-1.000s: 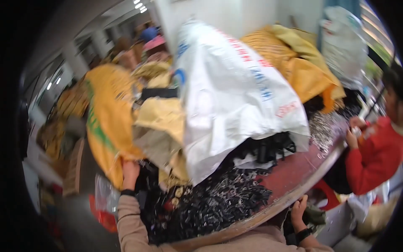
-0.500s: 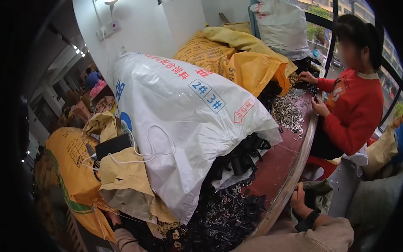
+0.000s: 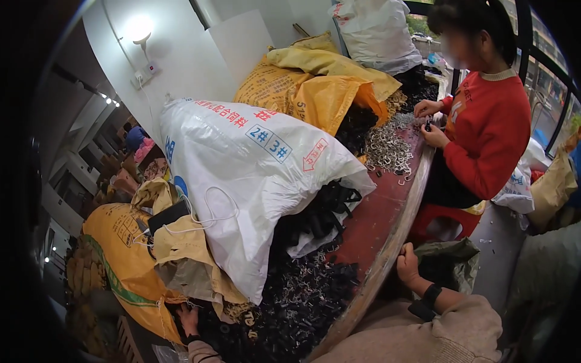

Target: The person picks up a black plastic housing and a small beige insert, pressing the insert into the housing. They then fit a larger black plastic sleeve over the assembly before placing the completed unit into a green bag.

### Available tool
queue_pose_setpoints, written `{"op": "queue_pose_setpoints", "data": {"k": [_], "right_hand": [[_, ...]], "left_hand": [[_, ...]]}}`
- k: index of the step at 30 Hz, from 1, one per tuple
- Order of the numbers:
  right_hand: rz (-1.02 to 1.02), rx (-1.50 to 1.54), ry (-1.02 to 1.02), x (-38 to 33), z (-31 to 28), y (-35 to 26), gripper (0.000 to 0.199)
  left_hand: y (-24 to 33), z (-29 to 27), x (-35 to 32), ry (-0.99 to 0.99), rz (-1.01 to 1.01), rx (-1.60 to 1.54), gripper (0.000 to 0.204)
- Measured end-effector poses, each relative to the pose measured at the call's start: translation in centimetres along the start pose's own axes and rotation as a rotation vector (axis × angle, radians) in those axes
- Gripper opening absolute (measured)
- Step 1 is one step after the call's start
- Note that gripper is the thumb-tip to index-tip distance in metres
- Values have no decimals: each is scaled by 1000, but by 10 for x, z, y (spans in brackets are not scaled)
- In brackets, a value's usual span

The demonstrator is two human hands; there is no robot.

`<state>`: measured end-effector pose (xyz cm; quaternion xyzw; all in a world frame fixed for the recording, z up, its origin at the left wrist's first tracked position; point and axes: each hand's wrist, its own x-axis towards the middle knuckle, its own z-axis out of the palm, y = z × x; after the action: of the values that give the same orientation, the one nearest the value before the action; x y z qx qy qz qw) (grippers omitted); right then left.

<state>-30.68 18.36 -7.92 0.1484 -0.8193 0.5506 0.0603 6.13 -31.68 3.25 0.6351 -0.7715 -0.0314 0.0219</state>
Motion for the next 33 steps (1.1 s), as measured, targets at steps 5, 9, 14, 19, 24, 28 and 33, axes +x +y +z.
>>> {"op": "queue_pose_setpoints", "data": {"k": [5,9,14,19,24,28,33], "right_hand": [[2,21,-13,-3,-6,0,9],[-31,44,-55,1,-4,6,10],[-66,111,-127,-5,-2,17,13],[-47,180,-415,-17,-1,45,13],[-66,157,-569,-16,-5,42,7],[-26,138,-698,-20,-12,34,4],[-54,92,-854,-24,-18,29,4]], "left_hand": [[-7,6,-30,-47,23,-241,55],[-35,25,-43,31,33,-221,54],[-15,34,-55,128,80,-173,54],[-11,23,-63,411,212,-327,20],[16,-17,-101,347,41,-194,15],[25,-23,-128,523,272,-378,15],[36,-19,-162,540,301,-553,18]]}}
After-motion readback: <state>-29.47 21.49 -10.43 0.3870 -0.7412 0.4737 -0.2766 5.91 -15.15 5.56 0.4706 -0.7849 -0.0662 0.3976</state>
